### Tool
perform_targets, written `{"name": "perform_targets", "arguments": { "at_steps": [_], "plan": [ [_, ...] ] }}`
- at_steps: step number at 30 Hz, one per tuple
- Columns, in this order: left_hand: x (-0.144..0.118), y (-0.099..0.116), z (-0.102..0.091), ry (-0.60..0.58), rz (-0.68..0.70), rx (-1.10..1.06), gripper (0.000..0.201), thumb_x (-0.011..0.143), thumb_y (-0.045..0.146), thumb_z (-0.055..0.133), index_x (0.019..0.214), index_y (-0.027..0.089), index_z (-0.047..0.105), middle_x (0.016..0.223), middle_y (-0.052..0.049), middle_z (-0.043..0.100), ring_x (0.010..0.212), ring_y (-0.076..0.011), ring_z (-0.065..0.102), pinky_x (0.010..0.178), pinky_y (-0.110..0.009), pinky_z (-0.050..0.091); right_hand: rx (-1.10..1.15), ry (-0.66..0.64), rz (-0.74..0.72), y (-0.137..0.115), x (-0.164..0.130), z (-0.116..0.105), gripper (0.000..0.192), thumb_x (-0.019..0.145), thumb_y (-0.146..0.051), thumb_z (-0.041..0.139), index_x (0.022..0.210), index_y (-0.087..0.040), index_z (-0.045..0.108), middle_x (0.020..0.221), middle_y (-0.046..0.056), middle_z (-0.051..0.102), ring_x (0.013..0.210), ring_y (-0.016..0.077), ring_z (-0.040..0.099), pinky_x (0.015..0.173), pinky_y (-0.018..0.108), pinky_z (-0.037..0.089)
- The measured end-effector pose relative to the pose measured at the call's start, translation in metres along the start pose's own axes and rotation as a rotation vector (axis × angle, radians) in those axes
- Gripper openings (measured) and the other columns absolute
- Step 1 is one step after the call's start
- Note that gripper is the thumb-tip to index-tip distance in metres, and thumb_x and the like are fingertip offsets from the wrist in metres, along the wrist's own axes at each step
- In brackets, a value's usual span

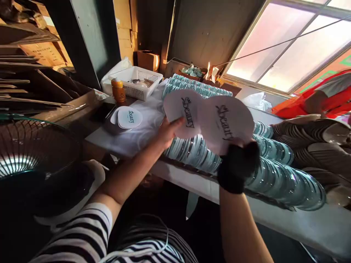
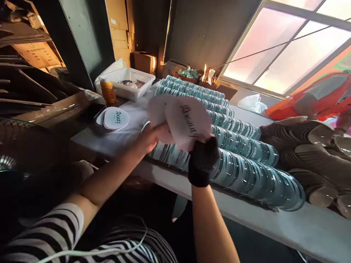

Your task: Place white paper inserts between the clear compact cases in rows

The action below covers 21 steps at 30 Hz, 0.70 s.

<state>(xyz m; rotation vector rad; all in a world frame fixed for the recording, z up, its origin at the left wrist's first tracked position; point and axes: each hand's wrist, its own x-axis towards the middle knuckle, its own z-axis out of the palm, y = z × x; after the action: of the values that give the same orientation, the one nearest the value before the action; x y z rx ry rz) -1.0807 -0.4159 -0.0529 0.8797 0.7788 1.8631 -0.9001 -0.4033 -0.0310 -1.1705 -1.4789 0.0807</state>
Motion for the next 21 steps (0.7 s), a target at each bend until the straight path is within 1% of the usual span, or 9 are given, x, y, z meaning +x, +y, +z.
{"name": "perform_targets", "arguments": {
  "at_steps": [2, 3, 5, 7, 9, 11, 16, 18, 21],
  "plan": [
    [0.019, 0.012, -0.018, 0.072, 0.081, -0.007, 0.058, 0.056, 0.049, 0.086, 0.100, 0.015, 0.071, 0.106, -0.009, 0.074, 0.103, -0.0274, 0.067, 0.089, -0.037, 0.054, -0.198, 0.098, -0.043, -0.004, -0.003, -0.034, 0.040, 0.080, -0.043, 0.047, 0.098, -0.013, 0.065, 0.087, 0.014, 0.067, 0.075, 0.0235, 0.063, 0.069, 0.039, 0.053],
    [0.030, 0.017, -0.028, 0.087, 0.121, 0.012, 0.060, 0.054, 0.047, 0.088, 0.102, 0.015, 0.070, 0.108, -0.009, 0.074, 0.106, -0.0275, 0.067, 0.091, -0.037, 0.053, -0.299, 0.060, -0.072, -0.009, -0.011, -0.052, 0.044, 0.080, -0.043, 0.048, 0.105, -0.012, 0.066, 0.091, 0.015, 0.069, 0.076, 0.0248, 0.064, 0.068, 0.039, 0.053],
    [0.051, 0.024, -0.046, 0.053, 0.143, 0.076, 0.063, 0.050, 0.044, 0.090, 0.103, 0.015, 0.070, 0.109, -0.010, 0.074, 0.109, -0.0284, 0.066, 0.094, -0.038, 0.051, -0.424, -0.158, -0.125, -0.020, -0.033, -0.079, 0.048, 0.083, -0.041, 0.048, 0.121, -0.017, 0.065, 0.094, 0.013, 0.071, 0.072, 0.0246, 0.066, 0.058, 0.034, 0.052],
    [0.066, 0.024, -0.058, -0.010, 0.086, 0.123, 0.063, 0.049, 0.043, 0.090, 0.102, 0.015, 0.071, 0.108, -0.010, 0.074, 0.109, -0.0298, 0.066, 0.094, -0.040, 0.052, -0.417, -0.411, -0.126, -0.030, -0.058, -0.089, 0.047, 0.088, -0.038, 0.046, 0.131, -0.024, 0.061, 0.090, 0.010, 0.073, 0.062, 0.0219, 0.066, 0.048, 0.029, 0.048],
    [0.071, 0.019, -0.062, -0.045, 0.023, 0.145, 0.062, 0.049, 0.043, 0.090, 0.101, 0.015, 0.071, 0.106, -0.011, 0.075, 0.107, -0.0305, 0.066, 0.093, -0.041, 0.052, -0.392, -0.545, -0.109, -0.035, -0.078, -0.076, 0.048, 0.091, -0.034, 0.043, 0.136, -0.028, 0.057, 0.087, 0.008, 0.074, 0.057, 0.0209, 0.066, 0.046, 0.028, 0.047],
    [0.067, 0.013, -0.060, -0.035, -0.005, 0.153, 0.062, 0.048, 0.044, 0.089, 0.099, 0.015, 0.071, 0.103, -0.010, 0.075, 0.104, -0.0296, 0.067, 0.092, -0.041, 0.053, -0.420, -0.615, -0.093, -0.039, -0.087, -0.048, 0.050, 0.092, -0.032, 0.041, 0.140, -0.028, 0.053, 0.086, 0.008, 0.075, 0.059, 0.0218, 0.067, 0.050, 0.029, 0.049],
    [0.057, 0.011, -0.057, 0.090, 0.030, 0.160, 0.057, 0.041, 0.036, 0.091, 0.087, 0.011, 0.066, 0.091, -0.005, 0.075, 0.096, -0.0246, 0.066, 0.098, -0.049, 0.051, -0.475, -0.847, -0.047, -0.042, -0.076, 0.023, 0.058, 0.090, -0.032, 0.048, 0.148, -0.028, 0.041, 0.085, 0.006, 0.074, 0.073, 0.0249, 0.070, 0.061, 0.030, 0.049],
    [0.065, 0.008, -0.062, 0.146, 0.097, 0.150, 0.051, 0.039, 0.023, 0.089, 0.079, 0.012, 0.061, 0.089, -0.003, 0.074, 0.101, -0.0227, 0.064, 0.105, -0.052, 0.046, -0.420, -0.865, -0.058, -0.037, -0.070, 0.030, 0.058, 0.092, -0.040, 0.047, 0.148, -0.027, 0.038, 0.089, 0.006, 0.074, 0.079, 0.0249, 0.071, 0.065, 0.030, 0.048],
    [0.074, -0.001, -0.069, 0.250, 0.318, 0.043, 0.045, 0.041, 0.017, 0.079, 0.079, 0.014, 0.058, 0.089, 0.002, 0.073, 0.103, -0.0213, 0.065, 0.110, -0.053, 0.043, -0.321, -0.807, -0.016, -0.032, -0.075, 0.023, 0.047, 0.094, -0.050, 0.044, 0.135, -0.025, 0.048, 0.090, 0.004, 0.073, 0.083, 0.0219, 0.070, 0.069, 0.028, 0.046]
  ]
}}
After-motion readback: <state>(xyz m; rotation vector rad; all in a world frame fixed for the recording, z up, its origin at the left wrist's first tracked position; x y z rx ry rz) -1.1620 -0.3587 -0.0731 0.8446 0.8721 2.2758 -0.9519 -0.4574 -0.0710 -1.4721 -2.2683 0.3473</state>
